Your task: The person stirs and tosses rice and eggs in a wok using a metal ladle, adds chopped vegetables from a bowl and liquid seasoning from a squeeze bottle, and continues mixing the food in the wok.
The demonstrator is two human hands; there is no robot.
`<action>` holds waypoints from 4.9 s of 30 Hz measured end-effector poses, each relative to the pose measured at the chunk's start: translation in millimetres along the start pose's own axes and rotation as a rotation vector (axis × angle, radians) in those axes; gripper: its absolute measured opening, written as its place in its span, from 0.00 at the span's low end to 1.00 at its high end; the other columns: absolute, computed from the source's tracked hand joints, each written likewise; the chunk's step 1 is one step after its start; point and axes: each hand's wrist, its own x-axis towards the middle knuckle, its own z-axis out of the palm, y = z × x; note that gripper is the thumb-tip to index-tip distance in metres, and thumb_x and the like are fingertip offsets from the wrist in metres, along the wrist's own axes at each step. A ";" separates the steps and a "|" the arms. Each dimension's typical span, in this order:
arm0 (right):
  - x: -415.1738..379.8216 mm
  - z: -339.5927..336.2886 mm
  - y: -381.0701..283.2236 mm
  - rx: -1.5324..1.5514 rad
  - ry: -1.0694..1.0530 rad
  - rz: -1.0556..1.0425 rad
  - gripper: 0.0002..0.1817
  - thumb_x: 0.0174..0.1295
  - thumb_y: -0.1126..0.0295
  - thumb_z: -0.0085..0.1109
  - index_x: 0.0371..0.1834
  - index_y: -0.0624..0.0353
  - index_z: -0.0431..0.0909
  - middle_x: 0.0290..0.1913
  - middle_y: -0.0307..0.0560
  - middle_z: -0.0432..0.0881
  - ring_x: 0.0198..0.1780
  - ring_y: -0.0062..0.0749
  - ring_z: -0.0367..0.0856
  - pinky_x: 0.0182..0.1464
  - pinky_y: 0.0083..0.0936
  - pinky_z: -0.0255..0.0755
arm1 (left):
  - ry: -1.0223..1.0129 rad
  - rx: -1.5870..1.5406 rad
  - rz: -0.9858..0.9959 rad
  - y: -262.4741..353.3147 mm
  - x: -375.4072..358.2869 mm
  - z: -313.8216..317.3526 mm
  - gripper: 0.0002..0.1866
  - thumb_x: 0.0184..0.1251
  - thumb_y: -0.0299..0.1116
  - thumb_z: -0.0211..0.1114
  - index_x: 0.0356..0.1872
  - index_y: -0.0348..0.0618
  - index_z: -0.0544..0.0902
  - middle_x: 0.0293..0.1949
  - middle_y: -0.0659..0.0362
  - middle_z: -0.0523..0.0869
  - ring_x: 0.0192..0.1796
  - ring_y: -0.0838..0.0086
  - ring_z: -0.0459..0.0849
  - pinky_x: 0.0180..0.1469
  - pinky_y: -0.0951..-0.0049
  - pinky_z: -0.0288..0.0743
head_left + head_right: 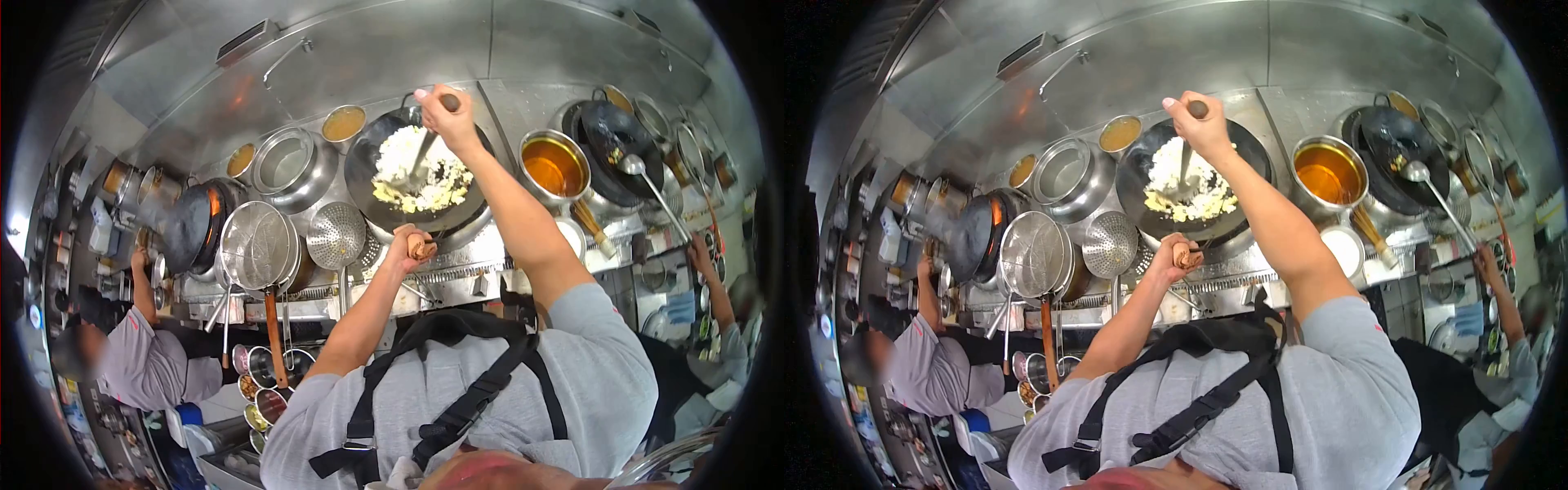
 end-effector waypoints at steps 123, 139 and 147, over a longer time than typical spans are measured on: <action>42.8 42.0 -176.5 0.041 -0.085 -0.050 0.21 0.69 0.63 0.49 0.17 0.56 0.64 0.12 0.34 0.61 0.11 0.18 0.57 0.15 0.21 0.52 | -0.163 0.030 0.169 7.4 -5.0 -36.2 0.05 0.66 0.37 0.58 0.36 0.50 0.76 0.30 0.55 0.81 0.30 0.61 0.81 0.35 0.56 0.82; 7.3 45.5 -14.0 -0.064 -0.207 -0.163 0.18 0.68 0.71 0.48 0.17 0.57 0.66 0.13 0.33 0.65 0.16 0.14 0.62 0.19 0.18 0.56 | -0.127 0.046 0.124 11.0 14.1 -34.7 0.09 0.61 0.29 0.60 0.38 0.56 0.72 0.31 0.54 0.82 0.30 0.59 0.83 0.30 0.55 0.84; 36.2 39.1 -80.2 -0.179 -0.111 0.002 0.19 0.68 0.69 0.50 0.16 0.57 0.64 0.14 0.32 0.65 0.16 0.14 0.59 0.18 0.18 0.53 | -0.138 0.014 0.095 12.0 23.2 -45.0 0.06 0.64 0.32 0.59 0.40 0.54 0.74 0.33 0.53 0.82 0.33 0.58 0.82 0.35 0.51 0.83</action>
